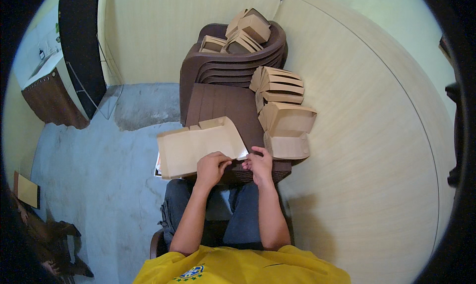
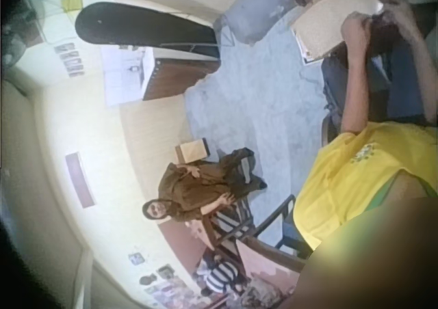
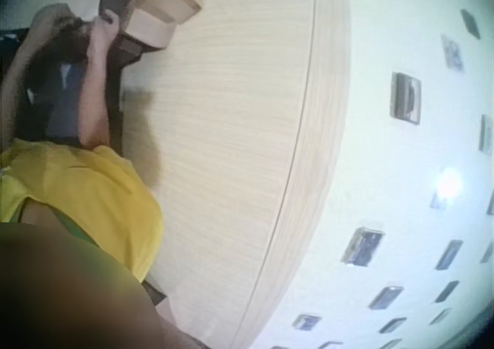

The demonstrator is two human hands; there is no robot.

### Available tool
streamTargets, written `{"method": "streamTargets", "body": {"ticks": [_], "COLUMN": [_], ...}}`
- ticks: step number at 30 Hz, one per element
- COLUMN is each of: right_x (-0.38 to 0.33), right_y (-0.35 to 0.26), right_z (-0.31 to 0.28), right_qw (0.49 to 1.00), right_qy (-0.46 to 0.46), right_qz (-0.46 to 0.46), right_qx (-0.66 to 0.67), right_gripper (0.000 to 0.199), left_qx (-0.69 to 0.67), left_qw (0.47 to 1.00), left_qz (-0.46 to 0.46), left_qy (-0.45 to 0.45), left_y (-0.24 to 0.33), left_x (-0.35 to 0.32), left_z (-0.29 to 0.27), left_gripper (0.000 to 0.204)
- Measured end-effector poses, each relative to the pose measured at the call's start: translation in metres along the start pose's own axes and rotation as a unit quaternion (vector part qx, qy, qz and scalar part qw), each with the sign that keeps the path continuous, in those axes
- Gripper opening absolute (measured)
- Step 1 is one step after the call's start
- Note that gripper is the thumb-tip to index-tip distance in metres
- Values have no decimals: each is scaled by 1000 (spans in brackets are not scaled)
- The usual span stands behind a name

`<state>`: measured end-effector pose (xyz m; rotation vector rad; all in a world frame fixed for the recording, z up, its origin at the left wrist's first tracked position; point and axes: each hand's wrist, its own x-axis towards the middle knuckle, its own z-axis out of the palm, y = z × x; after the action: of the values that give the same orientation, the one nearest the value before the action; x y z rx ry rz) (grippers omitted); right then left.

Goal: The person assembles flat cardboard pieces into small boxes by folding and tucking the flaps. They handle each piece by hand, fold the sides, and secure the tabs to form a box, then place the finished box on a stack.

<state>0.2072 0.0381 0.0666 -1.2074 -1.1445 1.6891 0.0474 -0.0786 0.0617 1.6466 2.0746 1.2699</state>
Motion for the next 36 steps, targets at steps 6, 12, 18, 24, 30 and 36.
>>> {"method": "streamTargets", "body": {"ticks": [6,12,18,24,30,36], "right_x": [12,12,14,14,17,10], "right_y": [5,16,27,34,43,38], "right_z": [0,6,0,6,12,12], "right_qw": [993,985,962,986,986,981], "right_qy": [18,-24,-56,-43,-51,-45], "right_qz": [20,-119,-165,-145,-149,-133], "right_qx": [118,-121,-211,-75,-49,-134], "right_gripper": [19,23,35,45,42,40], "left_qx": [-47,-125,-82,19,12,-87], "left_qw": [997,992,990,993,985,974], "left_qz": [64,6,-112,-87,-136,-177], "left_qy": [-3,27,33,-78,-103,-113], "left_y": [-4,6,20,8,-8,-19], "left_x": [-6,-5,8,39,56,58], "left_z": [9,19,26,26,38,37], "left_gripper": [18,20,18,27,35,36]}}
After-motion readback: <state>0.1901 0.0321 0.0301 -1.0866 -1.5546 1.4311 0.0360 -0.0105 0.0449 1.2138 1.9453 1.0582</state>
